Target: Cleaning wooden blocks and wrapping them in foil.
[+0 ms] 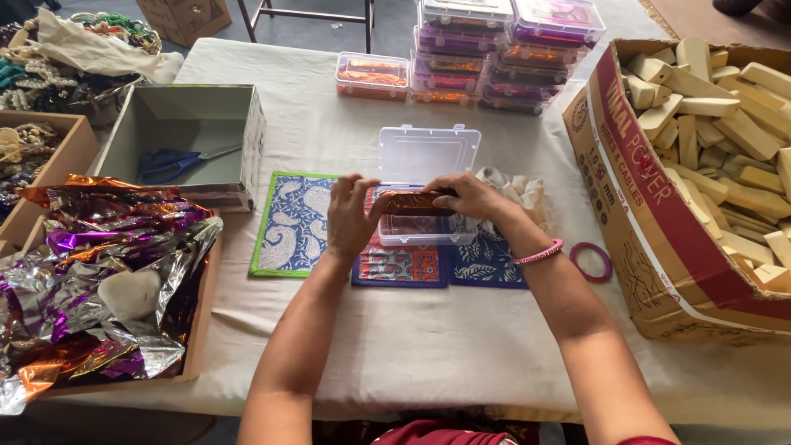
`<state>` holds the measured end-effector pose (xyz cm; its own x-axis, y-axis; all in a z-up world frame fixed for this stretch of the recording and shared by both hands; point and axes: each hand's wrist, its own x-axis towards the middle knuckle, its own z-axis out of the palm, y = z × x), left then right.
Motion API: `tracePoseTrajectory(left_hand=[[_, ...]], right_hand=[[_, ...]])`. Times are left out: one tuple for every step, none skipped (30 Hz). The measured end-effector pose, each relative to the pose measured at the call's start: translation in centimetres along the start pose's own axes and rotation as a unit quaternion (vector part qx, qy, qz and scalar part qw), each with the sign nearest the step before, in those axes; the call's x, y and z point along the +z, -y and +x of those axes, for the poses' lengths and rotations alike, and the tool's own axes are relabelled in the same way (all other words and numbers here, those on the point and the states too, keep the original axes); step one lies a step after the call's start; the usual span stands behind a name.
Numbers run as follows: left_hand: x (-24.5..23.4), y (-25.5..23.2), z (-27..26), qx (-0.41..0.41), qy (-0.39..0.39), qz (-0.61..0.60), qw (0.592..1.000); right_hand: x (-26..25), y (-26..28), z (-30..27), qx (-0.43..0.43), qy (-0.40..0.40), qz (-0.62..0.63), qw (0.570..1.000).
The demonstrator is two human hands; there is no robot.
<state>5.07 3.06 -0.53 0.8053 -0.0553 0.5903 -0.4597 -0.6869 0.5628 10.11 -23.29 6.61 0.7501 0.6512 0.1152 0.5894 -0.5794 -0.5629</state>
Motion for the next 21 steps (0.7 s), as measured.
tracePoseTrajectory(left_hand=[[0.1, -0.3, 0.1, 0.031, -0.033, 0.025, 0.999], [0.3, -1.1, 0.2, 0.032, -0.033, 0.026, 0.999], [0.6, -1.8, 0.3, 0.069, 0.006, 0.007, 0.998], [0.9, -2.6, 0.3, 0.104, 0.044, -0.013, 0.993], [0.7, -3.3, 0.6, 0.104, 0.044, -0.014, 0.994], [0.4, -3.9, 0.8, 0.131, 0.037, 0.019, 0.991], [0.1, -4.6, 1.0, 0.158, 0.031, 0.052, 0.986], [0.6, -4.5, 1.0, 0.158, 0.032, 0.053, 0.985], [1.0, -4.3, 1.1, 0.133, 0.046, 0.074, 0.987], [1.6, -4.2, 1.3, 0.109, 0.06, 0.095, 0.988], [1.7, -4.4, 1.4, 0.111, 0.06, 0.093, 0.988], [1.9, -4.5, 1.7, 0.091, 0.088, 0.123, 0.984], [2.1, -4.7, 2.0, 0.07, 0.116, 0.153, 0.979], [2.7, -4.2, 2.2, 0.071, 0.116, 0.153, 0.979], [3.4, -3.7, 2.4, 0.062, 0.123, 0.164, 0.977], [4.1, -3.1, 2.4, 0.052, 0.132, 0.174, 0.974], [4.0, -3.4, 2.6, 0.051, 0.133, 0.173, 0.975], [3.7, -3.7, 2.8, 0.032, 0.149, 0.17, 0.974], [3.5, -3.9, 2.9, 0.013, 0.166, 0.166, 0.972], [3.6, -3.8, 2.8, 0.013, 0.167, 0.166, 0.972], [3.7, -3.7, 2.7, 0.026, 0.167, 0.178, 0.97]], right_hand=[[-0.2, 0.3, 0.1, 0.017, 0.01, 0.0, 1.0], [-0.3, 0.5, 0.2, 0.016, 0.009, 0.001, 1.0], [-0.3, 0.7, 0.2, 0.023, 0.012, -0.003, 1.0], [-0.3, 0.9, 0.2, 0.03, 0.016, -0.008, 0.999], [0.0, 0.3, 0.1, 0.031, 0.017, -0.008, 0.999], [0.3, -0.2, 0.1, 0.012, 0.008, -0.015, 1.0], [0.7, -0.8, 0.0, -0.007, -0.002, -0.021, 1.0], [1.0, -0.5, -0.1, -0.007, -0.003, -0.02, 1.0], [1.3, -0.3, -0.3, -0.018, -0.026, -0.044, 0.999], [1.4, -0.1, -0.5, -0.028, -0.05, -0.07, 0.996], [1.8, 0.7, -0.9, -0.027, -0.051, -0.071, 0.996], [2.1, 1.5, -1.3, -0.035, -0.103, -0.154, 0.982], [2.3, 2.3, -1.6, -0.043, -0.153, -0.236, 0.959], [2.9, 2.7, -1.9, -0.042, -0.154, -0.236, 0.958], [3.5, 3.1, -2.1, -0.013, -0.177, -0.278, 0.944], [4.3, 3.4, -2.5, 0.017, -0.197, -0.318, 0.927], [4.7, 3.5, -2.4, 0.018, -0.196, -0.318, 0.928], [5.2, 3.6, -2.2, 0.078, -0.18, -0.289, 0.937], [5.7, 3.6, -2.1, 0.138, -0.163, -0.26, 0.942], [5.9, 3.9, -1.7, 0.138, -0.163, -0.259, 0.942], [6.0, 4.1, -1.3, 0.169, -0.163, -0.241, 0.941]])
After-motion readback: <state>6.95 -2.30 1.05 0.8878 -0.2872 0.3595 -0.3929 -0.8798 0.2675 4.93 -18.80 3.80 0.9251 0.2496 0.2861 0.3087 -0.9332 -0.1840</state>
